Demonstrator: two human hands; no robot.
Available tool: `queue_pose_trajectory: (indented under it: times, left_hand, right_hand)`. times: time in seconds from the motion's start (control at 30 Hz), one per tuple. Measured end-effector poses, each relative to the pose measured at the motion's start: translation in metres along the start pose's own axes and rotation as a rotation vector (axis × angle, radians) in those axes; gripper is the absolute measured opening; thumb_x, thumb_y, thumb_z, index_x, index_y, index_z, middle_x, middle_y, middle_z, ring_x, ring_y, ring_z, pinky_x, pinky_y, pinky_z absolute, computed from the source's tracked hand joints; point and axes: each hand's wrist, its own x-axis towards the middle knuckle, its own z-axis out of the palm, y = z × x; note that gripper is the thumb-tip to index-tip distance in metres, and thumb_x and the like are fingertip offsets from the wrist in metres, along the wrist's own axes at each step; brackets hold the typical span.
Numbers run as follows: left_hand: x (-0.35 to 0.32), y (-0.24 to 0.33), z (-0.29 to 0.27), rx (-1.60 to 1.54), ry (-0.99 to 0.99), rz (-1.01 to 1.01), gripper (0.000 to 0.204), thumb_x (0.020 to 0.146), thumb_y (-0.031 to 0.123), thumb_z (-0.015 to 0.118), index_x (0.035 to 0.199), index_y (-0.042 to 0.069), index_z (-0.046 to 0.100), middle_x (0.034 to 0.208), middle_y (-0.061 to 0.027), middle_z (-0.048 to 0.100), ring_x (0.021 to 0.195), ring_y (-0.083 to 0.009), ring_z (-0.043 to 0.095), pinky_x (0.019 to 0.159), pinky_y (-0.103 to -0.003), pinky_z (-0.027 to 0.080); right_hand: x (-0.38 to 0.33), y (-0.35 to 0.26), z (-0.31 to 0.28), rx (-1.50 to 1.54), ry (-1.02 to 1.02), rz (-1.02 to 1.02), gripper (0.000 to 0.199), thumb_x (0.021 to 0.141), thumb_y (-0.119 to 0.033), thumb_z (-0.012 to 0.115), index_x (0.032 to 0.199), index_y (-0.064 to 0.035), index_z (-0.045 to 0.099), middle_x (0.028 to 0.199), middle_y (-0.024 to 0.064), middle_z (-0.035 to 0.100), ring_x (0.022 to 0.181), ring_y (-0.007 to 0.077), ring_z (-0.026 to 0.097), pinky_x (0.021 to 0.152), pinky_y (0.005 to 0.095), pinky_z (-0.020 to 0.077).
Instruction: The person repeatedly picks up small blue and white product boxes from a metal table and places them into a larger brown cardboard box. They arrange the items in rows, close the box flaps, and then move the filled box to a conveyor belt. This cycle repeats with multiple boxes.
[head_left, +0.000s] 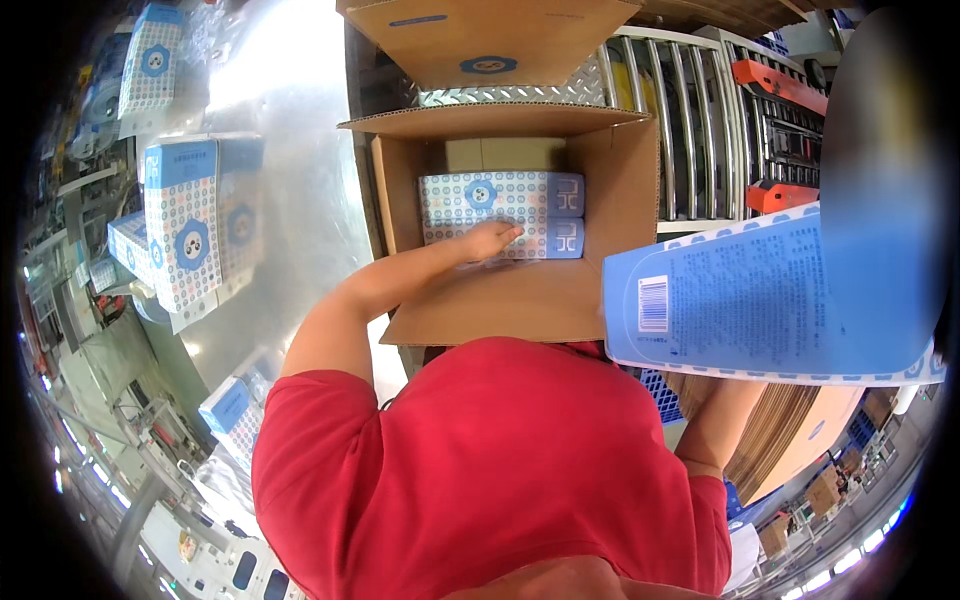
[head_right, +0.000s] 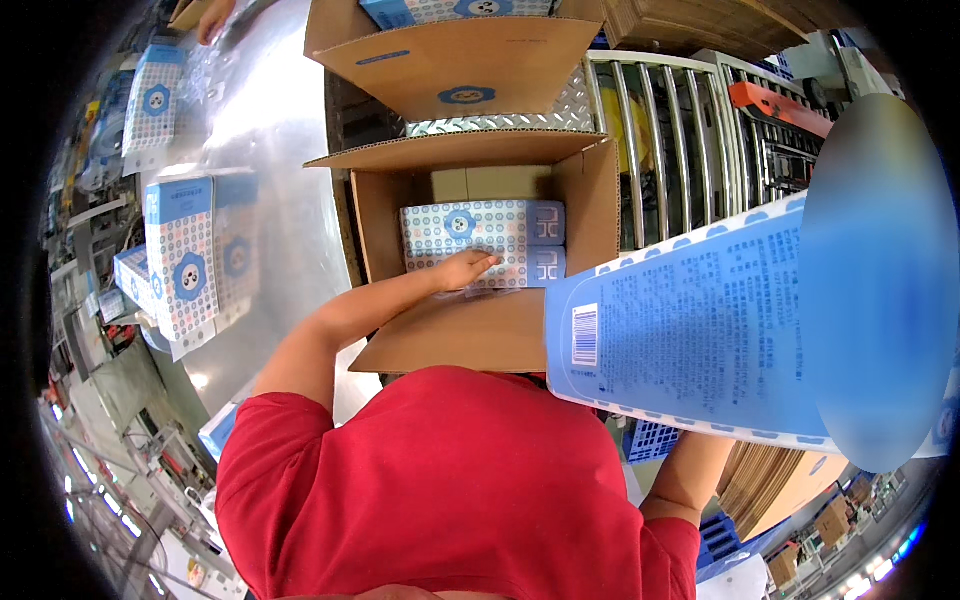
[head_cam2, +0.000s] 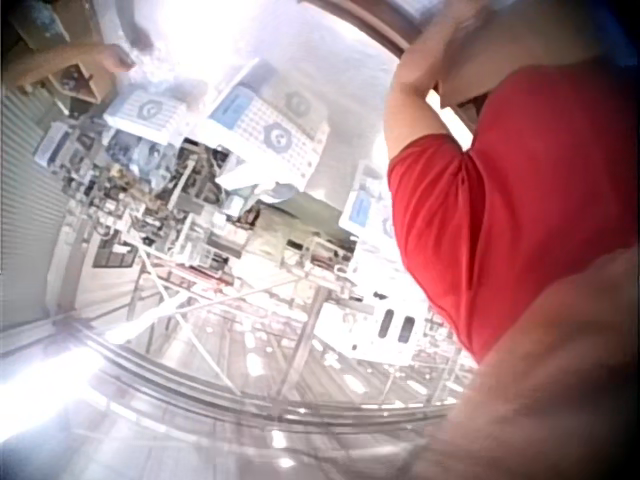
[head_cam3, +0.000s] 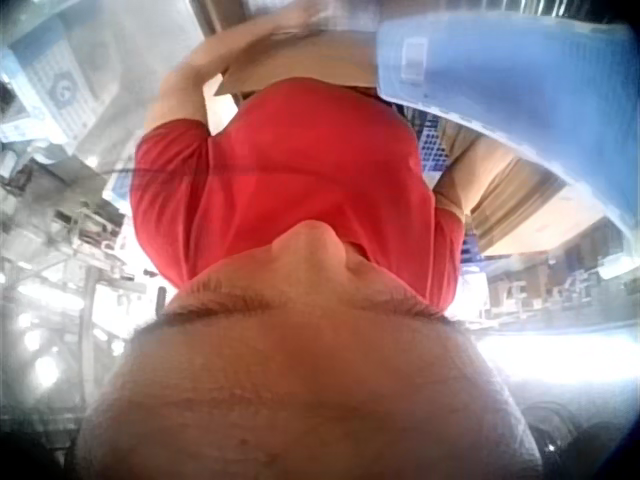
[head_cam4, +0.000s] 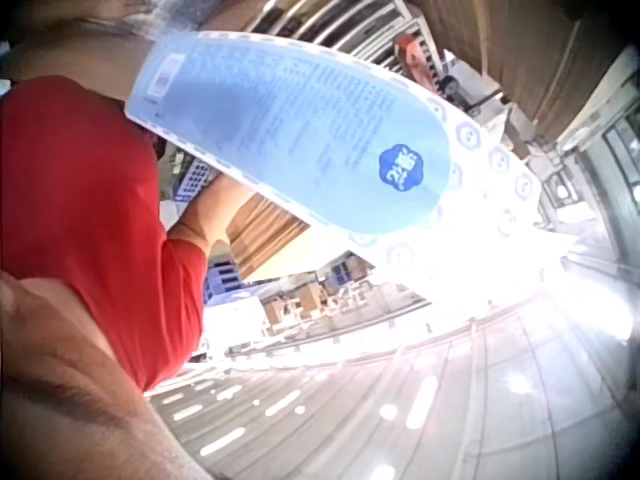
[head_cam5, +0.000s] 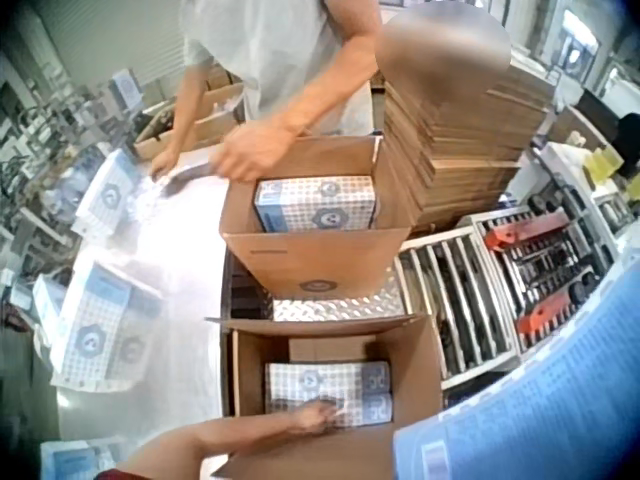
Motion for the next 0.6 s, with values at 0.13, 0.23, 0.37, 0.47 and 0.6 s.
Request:
queue_pose_trajectory:
  times: [0.13,0.23,0.37,0.47,0.6]
  left_hand:
    - [-0.036,-0.015,0.007,0.173,0.149,0.323,0.032,0.089,0.027,0.048,0.102,0.003,0.064,0.104,-0.0188,0.062,0.099,-0.0379,0.057,0.088,-0.042,0.045]
    - [-0.063,-0.001,-0.020,0.506,-0.095,0.160,0.026,0.083,0.020,0.053,0.100,0.005,0.065,0.102,-0.0184,0.063,0.094,-0.0370,0.059,0.085,-0.043,0.047]
    - [-0.070,-0.014,-0.019,0.352,-0.195,0.077,0.034,0.086,0.029,0.051,0.109,0.006,0.063,0.110,-0.0207,0.061,0.098,-0.0369,0.059,0.085,-0.043,0.047]
    - [-0.059,-0.041,-0.001,0.348,-0.249,-0.011,0.052,0.091,0.044,0.043,0.123,0.004,0.055,0.123,-0.0224,0.054,0.113,-0.0374,0.052,0.096,-0.041,0.041]
    - [-0.053,-0.036,0.001,0.187,-0.134,-0.056,0.061,0.093,0.050,0.034,0.127,0.002,0.051,0.130,-0.0206,0.049,0.121,-0.0366,0.045,0.103,-0.041,0.033]
  right_hand:
    - [0.009,-0.001,-0.009,0.021,-0.014,0.022,0.070,0.086,-0.053,0.053,0.138,-0.0090,0.037,0.141,0.0097,0.039,0.126,0.0305,0.039,0.107,0.0484,0.0285]
    - [0.006,-0.001,0.003,-0.010,0.000,0.011,0.070,0.086,-0.053,0.053,0.138,-0.0090,0.037,0.141,0.0098,0.039,0.126,0.0305,0.039,0.107,0.0483,0.0283]
    - [0.013,0.000,0.003,-0.002,-0.016,0.030,0.070,0.086,-0.053,0.053,0.138,-0.0090,0.037,0.141,0.0098,0.039,0.127,0.0306,0.039,0.107,0.0483,0.0282]
    - [0.018,0.003,0.005,0.003,-0.022,0.042,0.070,0.086,-0.053,0.053,0.138,-0.0090,0.037,0.141,0.0099,0.039,0.127,0.0306,0.038,0.107,0.0483,0.0281]
    - [0.020,0.005,0.010,-0.007,-0.019,0.054,0.070,0.086,-0.053,0.053,0.139,-0.0089,0.037,0.142,0.0099,0.038,0.127,0.0307,0.038,0.107,0.0482,0.0279]
